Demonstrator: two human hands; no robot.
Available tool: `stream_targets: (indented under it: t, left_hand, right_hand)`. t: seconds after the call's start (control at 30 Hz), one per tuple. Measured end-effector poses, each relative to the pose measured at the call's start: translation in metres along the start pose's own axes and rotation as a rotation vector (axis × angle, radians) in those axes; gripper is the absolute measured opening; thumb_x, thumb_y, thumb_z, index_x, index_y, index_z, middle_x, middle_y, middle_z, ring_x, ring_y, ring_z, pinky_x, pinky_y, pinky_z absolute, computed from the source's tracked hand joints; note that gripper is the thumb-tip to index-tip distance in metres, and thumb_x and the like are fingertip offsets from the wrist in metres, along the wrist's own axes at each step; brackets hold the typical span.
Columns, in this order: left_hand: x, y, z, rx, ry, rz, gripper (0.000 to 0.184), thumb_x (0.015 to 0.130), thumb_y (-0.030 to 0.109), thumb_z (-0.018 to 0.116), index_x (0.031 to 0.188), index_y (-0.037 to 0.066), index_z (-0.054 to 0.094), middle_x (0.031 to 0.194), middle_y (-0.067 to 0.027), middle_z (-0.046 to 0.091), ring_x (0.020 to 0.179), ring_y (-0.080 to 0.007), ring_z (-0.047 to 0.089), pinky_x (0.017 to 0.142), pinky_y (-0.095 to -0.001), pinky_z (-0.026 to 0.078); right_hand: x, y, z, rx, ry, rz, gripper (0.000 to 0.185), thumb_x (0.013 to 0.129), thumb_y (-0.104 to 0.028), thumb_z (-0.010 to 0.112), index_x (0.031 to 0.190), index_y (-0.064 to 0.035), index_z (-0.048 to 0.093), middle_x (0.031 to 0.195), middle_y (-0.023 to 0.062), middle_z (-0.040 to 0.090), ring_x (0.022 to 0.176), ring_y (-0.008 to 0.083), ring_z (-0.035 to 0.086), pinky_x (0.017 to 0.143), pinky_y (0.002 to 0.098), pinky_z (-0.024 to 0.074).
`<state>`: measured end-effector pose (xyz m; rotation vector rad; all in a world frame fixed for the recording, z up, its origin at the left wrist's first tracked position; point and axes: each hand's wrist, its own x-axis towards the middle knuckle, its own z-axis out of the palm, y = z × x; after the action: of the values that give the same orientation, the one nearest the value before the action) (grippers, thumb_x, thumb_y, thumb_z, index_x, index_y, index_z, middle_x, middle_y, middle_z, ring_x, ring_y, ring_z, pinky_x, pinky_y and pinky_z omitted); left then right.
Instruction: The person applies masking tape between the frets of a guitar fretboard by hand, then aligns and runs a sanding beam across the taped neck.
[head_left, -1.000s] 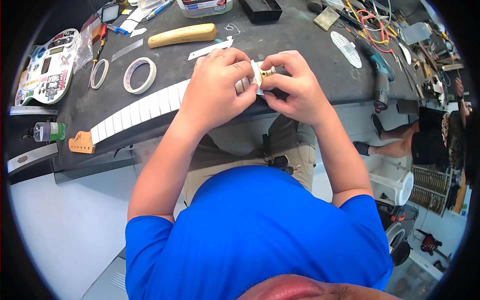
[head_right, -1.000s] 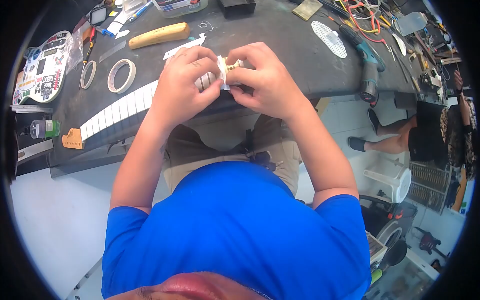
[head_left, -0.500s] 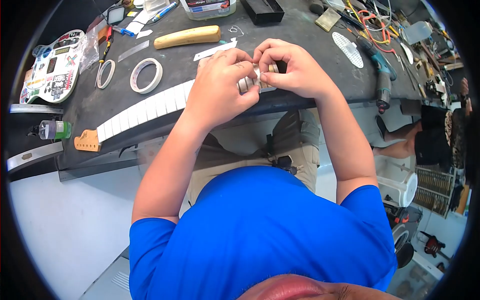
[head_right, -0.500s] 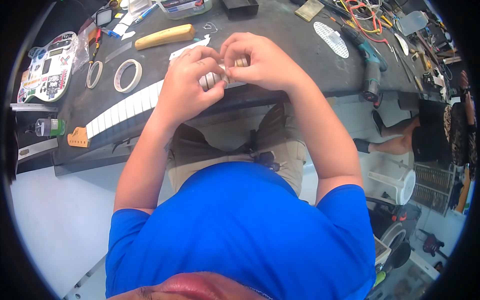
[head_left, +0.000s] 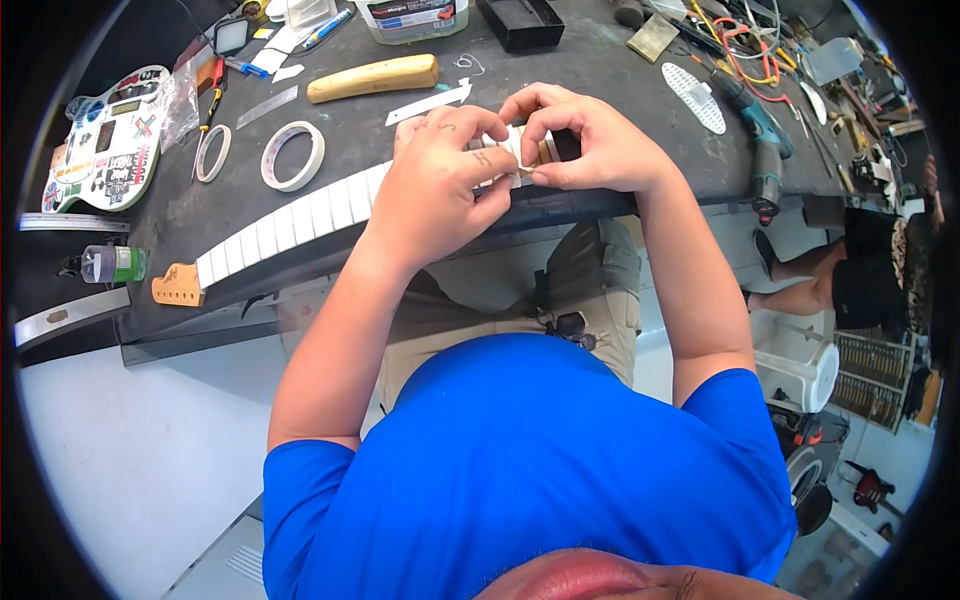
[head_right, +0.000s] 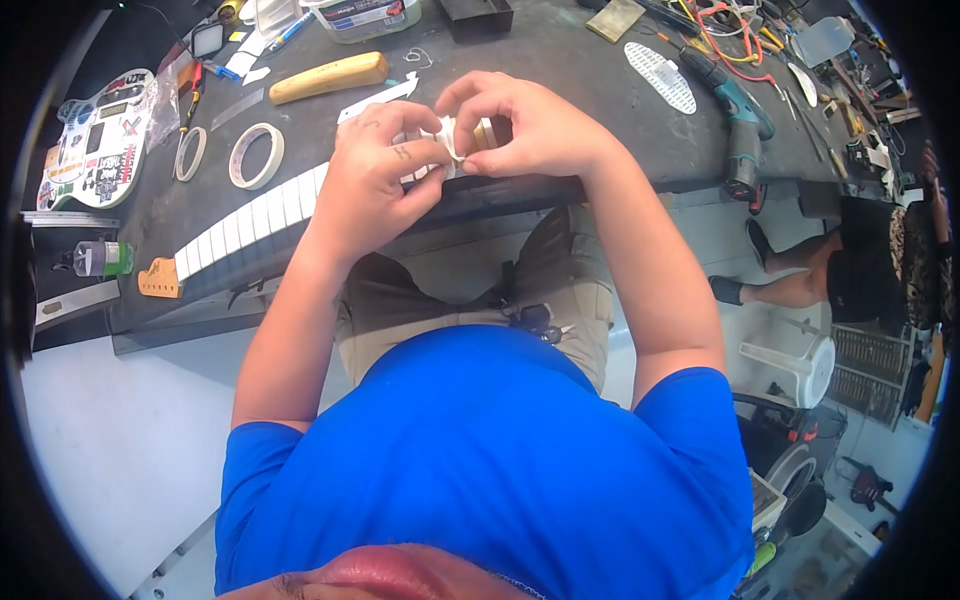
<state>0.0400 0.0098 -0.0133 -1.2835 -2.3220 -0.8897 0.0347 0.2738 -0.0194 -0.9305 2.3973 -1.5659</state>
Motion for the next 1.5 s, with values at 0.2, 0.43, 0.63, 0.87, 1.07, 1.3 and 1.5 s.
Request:
stream_targets:
  t: [0.2,0.43,0.63,0.87,1.07,1.3,1.5]
  left_hand:
    - [0.0,-0.003,-0.003,-0.197,0.013,-0.077,0.018,0.084,0.006,0.078,0.102,0.009,0.077,0.119,-0.0073,0.071,0.115,-0.0297,0.068,0.099,-0.0445,0.052]
    - [0.024,-0.067,-0.023,0.243,-0.159,-0.493,0.018,0.095,0.01,0.073,0.109,0.0,0.078,0.102,-0.0215,0.078,0.097,-0.0358,0.077,0.088,-0.0462,0.059]
    - [0.046,-0.074,-0.026,0.465,-0.368,-0.423,0.016,0.095,0.013,0.076,0.103,0.0,0.081,0.098,-0.0227,0.079,0.097,-0.0418,0.076,0.086,-0.0505,0.058]
    - [0.046,-0.071,-0.024,0.639,-0.51,-0.304,0.012,0.094,0.01,0.072,0.096,0.002,0.081,0.09,-0.0192,0.079,0.095,-0.038,0.077,0.084,-0.0492,0.06]
    - [0.048,-0.067,-0.02,0.692,-0.427,-0.045,0.006,0.09,0.008,0.071,0.093,0.004,0.075,0.082,-0.0146,0.076,0.088,-0.0361,0.077,0.079,-0.0463,0.061]
    - [0.057,-0.058,-0.067,0.249,-0.181,-0.113,0.026,0.094,0.0,0.063,0.114,0.003,0.079,0.091,-0.0125,0.076,0.086,-0.0237,0.075,0.078,-0.0371,0.058]
    - [0.027,-0.055,-0.086,-0.414,0.198,-0.44,0.022,0.098,-0.003,0.067,0.116,-0.002,0.08,0.101,-0.001,0.079,0.09,-0.0072,0.071,0.083,-0.0236,0.055]
  right_hand:
    - [-0.007,0.003,0.007,0.055,0.102,0.0,0.019,0.08,-0.023,0.087,0.092,-0.011,0.08,0.139,0.0067,0.067,0.125,0.0235,0.062,0.103,0.039,0.0504]
    - [-0.008,0.025,-0.001,0.404,0.22,-0.026,0.02,0.093,-0.017,0.074,0.102,0.001,0.074,0.13,0.0114,0.068,0.113,0.0163,0.065,0.104,0.0341,0.0505]
    - [-0.005,0.024,-0.001,0.366,0.272,-0.027,0.018,0.093,-0.02,0.073,0.096,-0.0026,0.077,0.12,0.0078,0.073,0.112,0.0178,0.067,0.105,0.0364,0.0506]
    - [-0.003,0.027,0.0,0.372,0.288,0.0,0.021,0.093,-0.024,0.074,0.096,-0.0023,0.076,0.118,0.0068,0.074,0.112,0.0171,0.067,0.105,0.0353,0.05]
    - [-0.004,0.029,-0.001,0.357,0.315,0.026,0.021,0.093,-0.022,0.074,0.1,-0.0014,0.076,0.118,0.0084,0.074,0.113,0.0175,0.065,0.105,0.0345,0.0492]
    - [-0.004,0.024,-0.001,0.347,0.327,0.058,0.015,0.095,-0.014,0.074,0.101,-0.0008,0.075,0.121,0.0119,0.071,0.111,0.0173,0.065,0.103,0.0333,0.0499]
    - [-0.003,0.026,0.005,0.353,0.258,0.044,0.012,0.096,-0.01,0.075,0.104,-0.0007,0.073,0.119,0.0085,0.071,0.108,0.0137,0.067,0.099,0.0314,0.0537]
